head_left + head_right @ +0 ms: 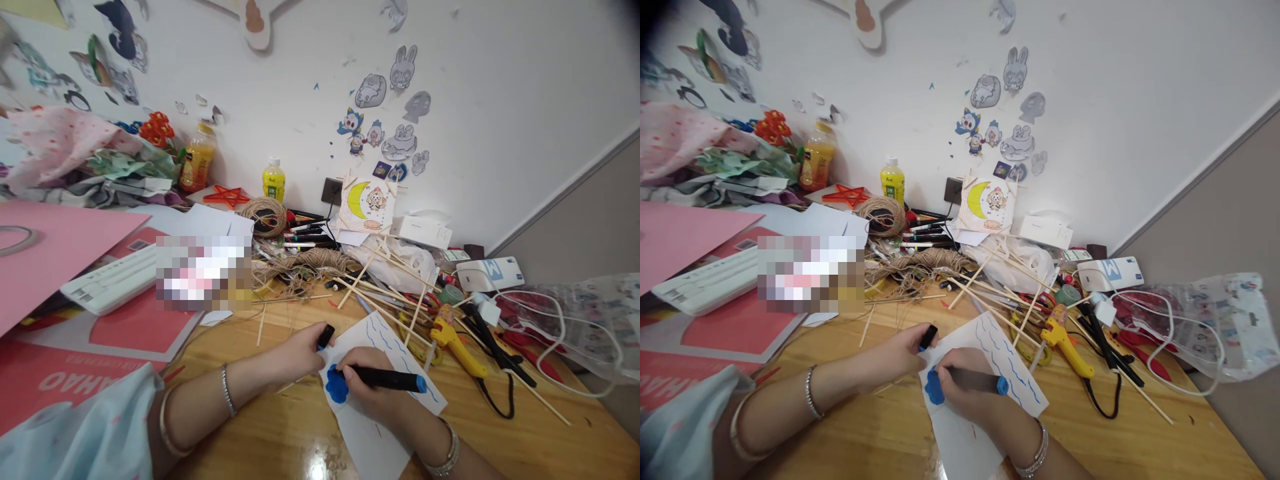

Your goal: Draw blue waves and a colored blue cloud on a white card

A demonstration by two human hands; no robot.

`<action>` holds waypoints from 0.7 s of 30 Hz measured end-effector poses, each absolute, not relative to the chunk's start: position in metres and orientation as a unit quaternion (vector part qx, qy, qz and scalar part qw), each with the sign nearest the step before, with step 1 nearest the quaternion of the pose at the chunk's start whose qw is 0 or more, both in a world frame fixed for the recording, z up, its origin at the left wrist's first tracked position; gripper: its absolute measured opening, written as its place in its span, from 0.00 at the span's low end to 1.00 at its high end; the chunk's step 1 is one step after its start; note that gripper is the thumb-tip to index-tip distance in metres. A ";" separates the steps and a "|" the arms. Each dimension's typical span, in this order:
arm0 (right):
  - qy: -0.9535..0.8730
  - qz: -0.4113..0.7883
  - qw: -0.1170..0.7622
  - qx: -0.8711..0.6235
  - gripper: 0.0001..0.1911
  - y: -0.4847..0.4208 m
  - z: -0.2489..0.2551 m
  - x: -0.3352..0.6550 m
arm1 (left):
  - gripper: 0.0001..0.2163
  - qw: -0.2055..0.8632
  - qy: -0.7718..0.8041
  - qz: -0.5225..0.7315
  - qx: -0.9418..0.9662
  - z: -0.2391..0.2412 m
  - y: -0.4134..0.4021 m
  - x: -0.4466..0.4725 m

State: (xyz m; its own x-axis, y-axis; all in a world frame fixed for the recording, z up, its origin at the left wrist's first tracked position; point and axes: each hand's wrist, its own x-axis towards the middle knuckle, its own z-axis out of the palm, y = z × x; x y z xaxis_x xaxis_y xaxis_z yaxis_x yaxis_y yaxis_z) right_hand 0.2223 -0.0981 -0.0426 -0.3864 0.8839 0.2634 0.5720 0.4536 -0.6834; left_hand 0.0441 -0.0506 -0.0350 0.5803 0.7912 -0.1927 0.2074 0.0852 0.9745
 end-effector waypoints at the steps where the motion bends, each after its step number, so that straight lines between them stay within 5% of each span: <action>1: -0.793 0.251 0.312 -0.460 0.15 -0.098 -0.043 0.223 | 0.16 0.622 0.393 0.235 0.635 -0.035 -0.051 0.044; 21: -0.780 0.265 0.331 -0.461 0.16 -0.098 -0.038 0.221 | 0.16 0.618 0.393 0.236 0.639 -0.039 -0.049 0.044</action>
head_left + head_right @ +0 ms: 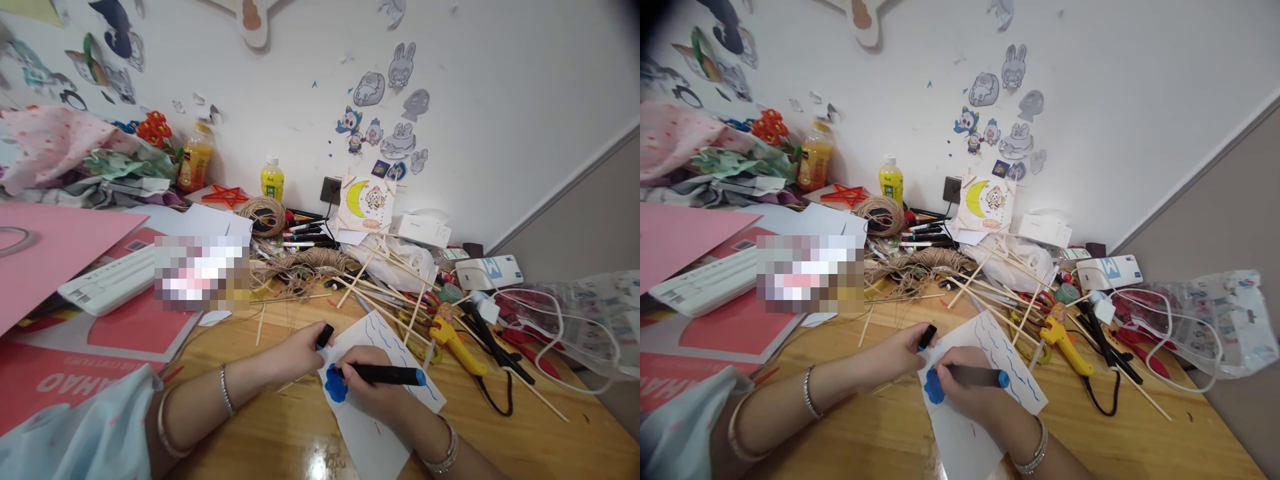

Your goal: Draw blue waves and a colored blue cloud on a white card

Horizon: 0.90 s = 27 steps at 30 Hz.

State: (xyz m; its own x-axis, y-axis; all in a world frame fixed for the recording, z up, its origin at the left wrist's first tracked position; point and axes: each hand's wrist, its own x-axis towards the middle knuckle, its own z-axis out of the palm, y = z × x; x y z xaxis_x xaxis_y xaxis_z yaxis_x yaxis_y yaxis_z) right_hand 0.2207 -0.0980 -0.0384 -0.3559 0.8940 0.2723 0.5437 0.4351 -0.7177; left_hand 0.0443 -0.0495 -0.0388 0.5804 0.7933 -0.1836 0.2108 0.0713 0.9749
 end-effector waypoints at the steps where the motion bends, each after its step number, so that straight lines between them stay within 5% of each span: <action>1: -0.780 0.264 0.332 -0.460 0.16 -0.098 -0.039 0.220 | 0.15 0.616 0.393 0.236 0.641 -0.039 -0.049 0.044; 13: -0.777 0.275 0.360 -0.436 0.14 -0.097 -0.043 0.221 | 0.15 0.596 0.384 0.236 0.665 -0.042 -0.049 0.044; 19: -0.707 0.219 0.472 -0.478 0.12 -0.090 -0.033 0.234 | 0.10 0.536 0.380 0.205 0.725 -0.021 -0.042 0.030; 27: -0.786 0.157 0.347 -0.487 0.14 -0.056 -0.041 0.249 | 0.05 0.444 0.363 0.175 0.800 -0.001 -0.039 0.019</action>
State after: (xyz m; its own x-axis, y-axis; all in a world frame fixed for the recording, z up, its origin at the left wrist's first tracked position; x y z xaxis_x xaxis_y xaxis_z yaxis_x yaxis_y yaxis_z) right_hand 0.2492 -0.0555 -0.0409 -0.2859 0.8744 0.3921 0.6568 0.4768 -0.5843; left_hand 0.0193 -0.0393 -0.0009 0.6746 0.7370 -0.0419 0.4258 -0.3421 0.8376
